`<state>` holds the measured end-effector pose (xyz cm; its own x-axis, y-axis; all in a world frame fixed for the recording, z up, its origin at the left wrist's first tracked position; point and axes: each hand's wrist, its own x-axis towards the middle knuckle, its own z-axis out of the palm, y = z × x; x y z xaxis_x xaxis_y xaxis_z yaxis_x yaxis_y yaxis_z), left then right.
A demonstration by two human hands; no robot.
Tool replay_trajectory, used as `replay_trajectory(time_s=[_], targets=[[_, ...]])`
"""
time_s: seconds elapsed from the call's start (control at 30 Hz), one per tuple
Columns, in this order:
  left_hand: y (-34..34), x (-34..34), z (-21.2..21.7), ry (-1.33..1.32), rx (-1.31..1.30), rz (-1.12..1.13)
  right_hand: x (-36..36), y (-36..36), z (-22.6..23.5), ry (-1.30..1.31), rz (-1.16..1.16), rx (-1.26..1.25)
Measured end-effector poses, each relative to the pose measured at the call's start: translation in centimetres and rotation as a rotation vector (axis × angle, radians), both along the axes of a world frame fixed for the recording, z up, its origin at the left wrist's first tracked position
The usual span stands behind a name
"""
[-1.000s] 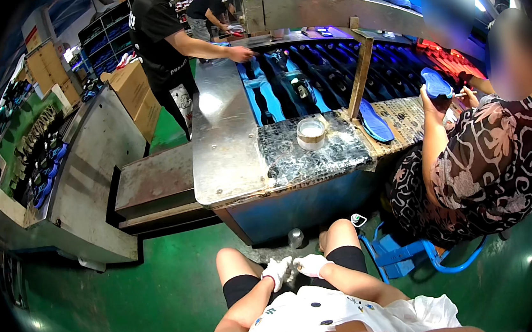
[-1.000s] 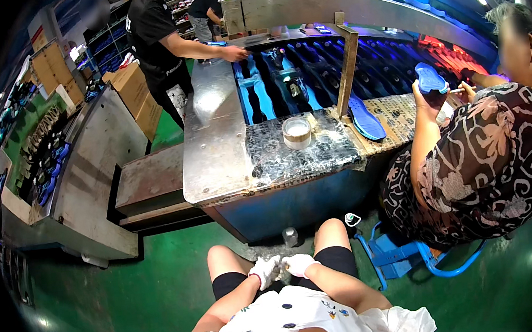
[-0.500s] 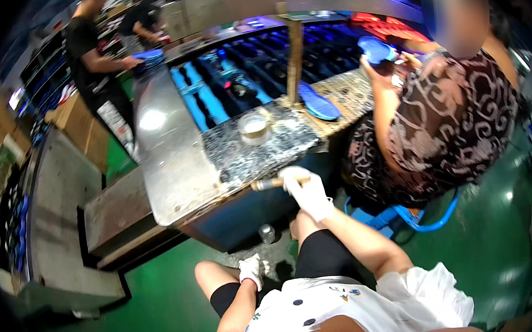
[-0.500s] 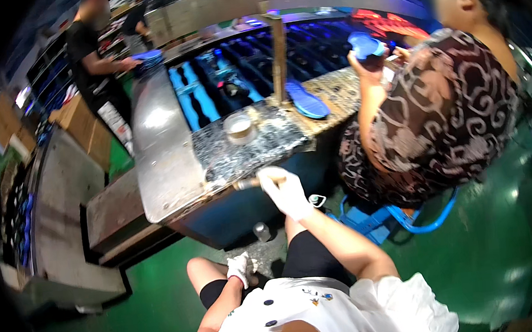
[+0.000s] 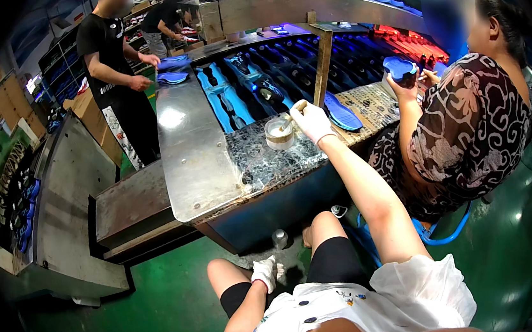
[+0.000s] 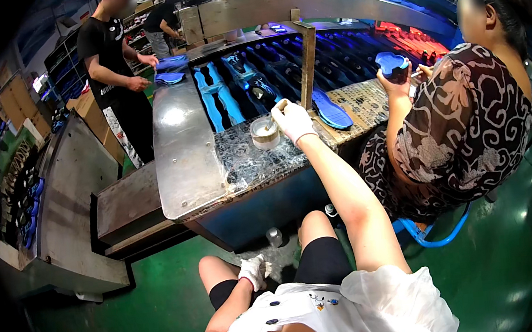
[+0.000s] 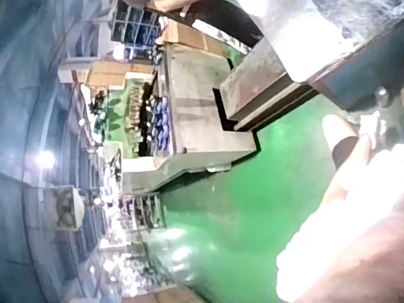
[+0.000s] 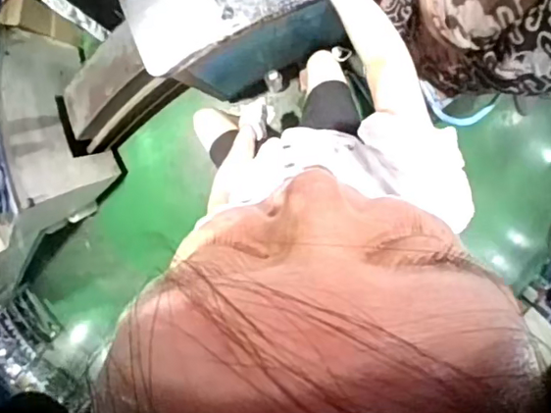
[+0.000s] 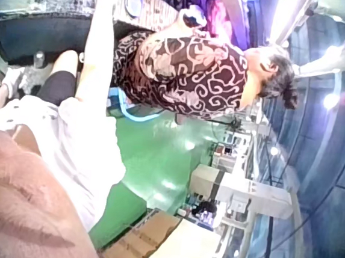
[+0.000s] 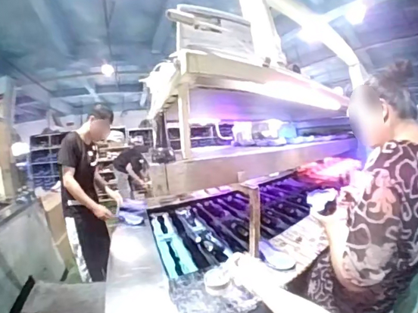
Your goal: The person picks up blue shoe soles and applies glue to their edges using a brush while seated at a workbench.
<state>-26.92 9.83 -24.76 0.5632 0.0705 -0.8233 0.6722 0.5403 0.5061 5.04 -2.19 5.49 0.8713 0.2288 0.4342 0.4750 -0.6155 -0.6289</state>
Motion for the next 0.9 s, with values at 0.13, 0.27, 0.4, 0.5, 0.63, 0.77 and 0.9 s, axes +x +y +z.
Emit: replay_trajectory(time_s=[0.13,0.27,0.4,0.5,0.63,0.77,0.9], targets=[[0.1,0.0,0.5,0.06,-0.009,-0.011,0.3,1.2,-0.3,-0.034,-0.008,-0.103],[-0.1,0.1,0.6,0.052,0.002,-0.019,0.6,1.3,-0.3,-0.048,0.013,-0.103],[-0.3,0.0,0.4,0.028,0.018,0.033,-0.2,1.2,1.2,-0.025,0.049,0.062],[-0.6,0.4,0.8,0.034,0.005,0.02,-0.9,1.3,1.3,-0.146,0.052,0.043],[-0.4,0.3,-0.2,0.026,-0.024,-0.051,-1.7,0.7,0.4,-0.157,0.085,0.12],[-0.1,0.1,-0.4,0.022,0.036,-0.016,-4.4,0.3,1.7,-0.153,0.187,0.179],[0.4,0.1,-1.2,-0.199,0.394,-0.114,-5.2,0.1,1.0,-0.14,0.193,0.149]])
